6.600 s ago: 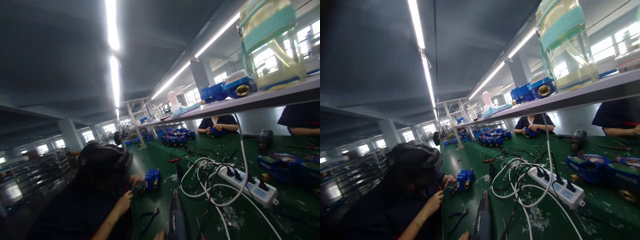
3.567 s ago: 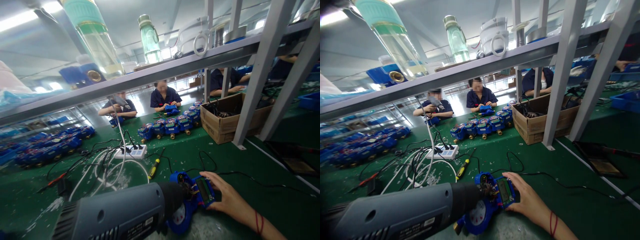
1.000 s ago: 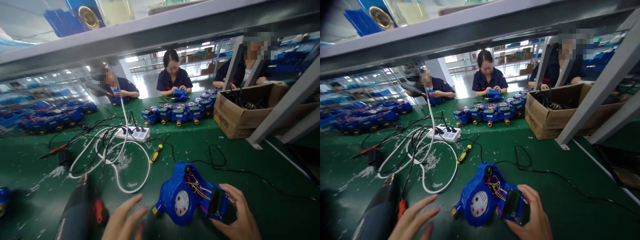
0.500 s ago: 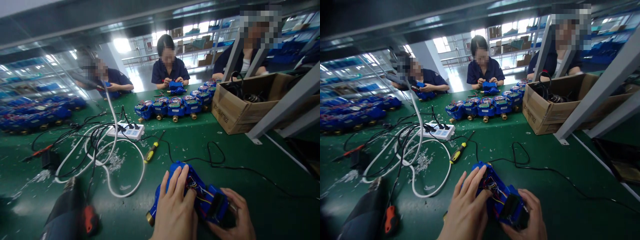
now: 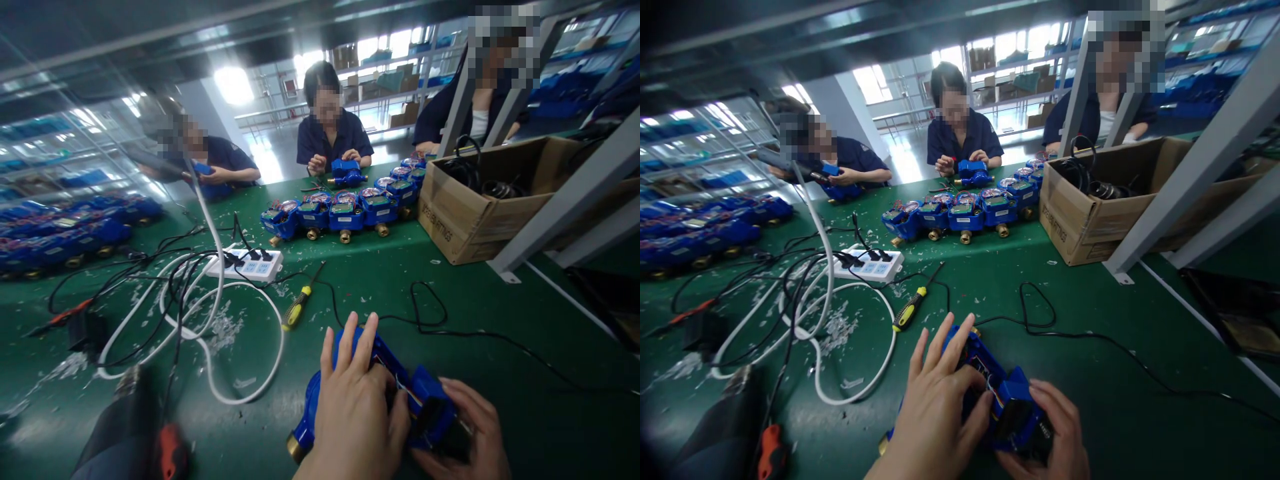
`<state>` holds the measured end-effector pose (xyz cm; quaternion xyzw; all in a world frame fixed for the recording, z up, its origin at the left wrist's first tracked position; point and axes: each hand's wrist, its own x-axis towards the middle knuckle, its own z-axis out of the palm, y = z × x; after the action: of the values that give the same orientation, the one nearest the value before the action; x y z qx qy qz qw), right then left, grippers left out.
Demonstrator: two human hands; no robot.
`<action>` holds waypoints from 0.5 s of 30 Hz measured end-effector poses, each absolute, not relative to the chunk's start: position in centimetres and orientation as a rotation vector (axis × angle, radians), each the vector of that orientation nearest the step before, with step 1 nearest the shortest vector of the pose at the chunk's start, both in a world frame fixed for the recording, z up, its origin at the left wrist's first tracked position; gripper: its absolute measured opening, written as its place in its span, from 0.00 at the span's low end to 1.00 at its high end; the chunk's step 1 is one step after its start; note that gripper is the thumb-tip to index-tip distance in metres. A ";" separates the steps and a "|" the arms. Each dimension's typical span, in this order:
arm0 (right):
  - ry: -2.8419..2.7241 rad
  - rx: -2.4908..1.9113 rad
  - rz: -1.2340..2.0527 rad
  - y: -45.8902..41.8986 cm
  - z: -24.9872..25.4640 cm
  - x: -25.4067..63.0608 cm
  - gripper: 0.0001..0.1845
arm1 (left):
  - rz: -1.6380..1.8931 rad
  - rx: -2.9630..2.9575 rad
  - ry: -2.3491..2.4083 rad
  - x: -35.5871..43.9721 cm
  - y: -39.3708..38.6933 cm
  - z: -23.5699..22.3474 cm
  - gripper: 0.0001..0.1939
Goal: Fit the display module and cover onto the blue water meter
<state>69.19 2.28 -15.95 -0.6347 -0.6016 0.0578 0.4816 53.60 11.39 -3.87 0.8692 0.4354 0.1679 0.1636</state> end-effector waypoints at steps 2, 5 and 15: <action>-1.503 -1.576 0.119 2.2 -16.1 69.4 0.33 | 0.477 2.475 1.227 53.7 11.6 -3.8 0.07; -1.547 -1.574 0.071 2.3 -15.9 69.6 0.33 | 0.499 2.479 1.236 53.8 11.7 -3.9 0.06; -1.506 -1.566 0.098 2.1 -15.7 69.2 0.33 | 0.532 2.538 1.319 54.3 11.7 -3.9 0.07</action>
<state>69.23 2.14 -15.75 -0.6376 -0.6132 0.0398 0.4647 54.33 11.70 -3.88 0.8665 0.4503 0.1816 0.1161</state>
